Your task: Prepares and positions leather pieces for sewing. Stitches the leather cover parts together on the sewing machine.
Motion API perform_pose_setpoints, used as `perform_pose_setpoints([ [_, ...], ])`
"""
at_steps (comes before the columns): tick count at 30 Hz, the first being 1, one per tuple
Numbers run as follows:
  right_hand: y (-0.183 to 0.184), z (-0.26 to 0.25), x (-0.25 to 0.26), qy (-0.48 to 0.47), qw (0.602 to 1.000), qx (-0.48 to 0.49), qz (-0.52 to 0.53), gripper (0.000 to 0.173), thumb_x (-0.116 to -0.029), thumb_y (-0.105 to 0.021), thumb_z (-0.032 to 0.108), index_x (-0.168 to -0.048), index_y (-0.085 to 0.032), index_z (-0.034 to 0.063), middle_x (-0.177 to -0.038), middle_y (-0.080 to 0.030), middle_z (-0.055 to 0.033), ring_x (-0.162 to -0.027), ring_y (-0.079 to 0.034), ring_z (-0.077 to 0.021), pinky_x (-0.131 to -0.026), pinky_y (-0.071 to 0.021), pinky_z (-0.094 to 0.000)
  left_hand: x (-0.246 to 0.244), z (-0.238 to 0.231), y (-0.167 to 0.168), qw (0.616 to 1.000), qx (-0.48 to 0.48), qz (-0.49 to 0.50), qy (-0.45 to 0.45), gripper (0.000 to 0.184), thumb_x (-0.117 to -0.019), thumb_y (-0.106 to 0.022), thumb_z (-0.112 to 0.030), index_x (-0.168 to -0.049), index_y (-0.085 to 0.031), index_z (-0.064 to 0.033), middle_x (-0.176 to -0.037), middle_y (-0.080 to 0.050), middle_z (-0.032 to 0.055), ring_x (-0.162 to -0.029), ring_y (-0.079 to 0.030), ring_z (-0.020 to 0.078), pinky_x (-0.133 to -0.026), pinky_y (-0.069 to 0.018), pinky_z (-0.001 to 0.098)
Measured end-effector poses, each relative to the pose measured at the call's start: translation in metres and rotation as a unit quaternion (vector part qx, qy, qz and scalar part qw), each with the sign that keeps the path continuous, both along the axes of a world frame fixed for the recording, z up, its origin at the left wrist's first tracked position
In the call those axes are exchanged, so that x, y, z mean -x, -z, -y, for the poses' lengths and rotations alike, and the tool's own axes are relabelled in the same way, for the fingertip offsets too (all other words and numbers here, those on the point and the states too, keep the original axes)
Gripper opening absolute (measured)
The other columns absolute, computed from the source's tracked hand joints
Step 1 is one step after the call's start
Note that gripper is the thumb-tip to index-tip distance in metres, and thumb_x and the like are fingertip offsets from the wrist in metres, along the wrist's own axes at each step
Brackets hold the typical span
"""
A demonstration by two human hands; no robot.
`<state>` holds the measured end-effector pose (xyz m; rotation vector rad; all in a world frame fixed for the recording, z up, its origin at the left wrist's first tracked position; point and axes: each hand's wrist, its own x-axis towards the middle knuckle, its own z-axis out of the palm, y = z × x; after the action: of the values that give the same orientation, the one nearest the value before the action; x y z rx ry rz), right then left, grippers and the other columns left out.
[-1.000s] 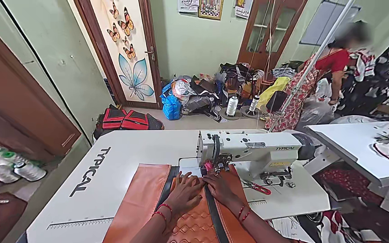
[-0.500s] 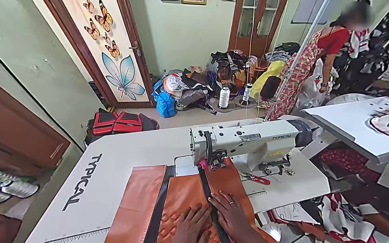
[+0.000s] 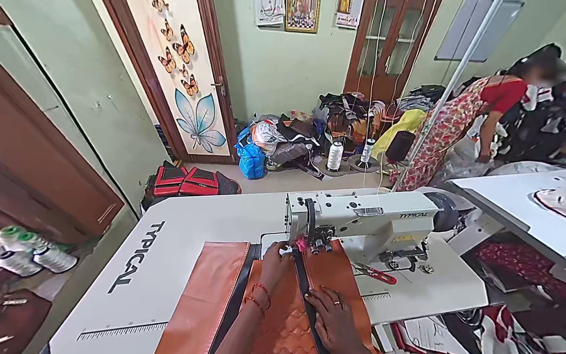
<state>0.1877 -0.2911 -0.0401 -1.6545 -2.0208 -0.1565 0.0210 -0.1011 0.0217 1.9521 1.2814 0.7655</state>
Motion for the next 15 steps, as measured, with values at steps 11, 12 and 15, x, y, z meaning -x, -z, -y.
perform_pose_setpoints([
  [11,0.004,-0.001,0.001,0.012,1.000,-0.010,0.000,0.045,-0.0949,-0.044,0.027,-0.134,-0.066,0.0318,-0.143,-0.062,0.0079,-0.137,-0.053,-0.0248,-0.104,-0.0436,-0.0568,-0.014,0.006,0.006,0.994,-0.092,0.022,-0.049,0.025,-0.0926,-0.070,-0.016,-0.112,-0.074,-0.0008,-0.112,-0.069,0.0189,-0.104,-0.064,0.0379,-0.093,-0.0478,0.0594],
  [12,0.004,-0.001,0.000,0.013,1.000,-0.009,0.000,0.045,-0.0948,-0.044,0.027,-0.134,-0.066,0.0318,-0.144,-0.061,0.0080,-0.137,-0.053,-0.0245,-0.105,-0.0433,-0.0569,-0.016,0.007,0.004,0.993,-0.105,0.017,-0.052,0.023,-0.0924,-0.070,-0.016,-0.109,-0.075,-0.0008,-0.110,-0.071,0.0183,-0.103,-0.065,0.0380,-0.093,-0.0470,0.0604],
  [15,0.002,0.001,0.001,0.018,1.000,-0.003,0.000,0.045,-0.0960,-0.044,0.028,-0.135,-0.065,0.0323,-0.144,-0.061,0.0093,-0.138,-0.052,-0.0229,-0.106,-0.0428,-0.0561,-0.018,0.008,0.006,0.988,-0.142,0.006,-0.056,0.019,-0.0923,-0.067,-0.013,-0.103,-0.076,0.0006,-0.105,-0.073,0.0173,-0.101,-0.065,0.0391,-0.091,-0.0452,0.0627],
])
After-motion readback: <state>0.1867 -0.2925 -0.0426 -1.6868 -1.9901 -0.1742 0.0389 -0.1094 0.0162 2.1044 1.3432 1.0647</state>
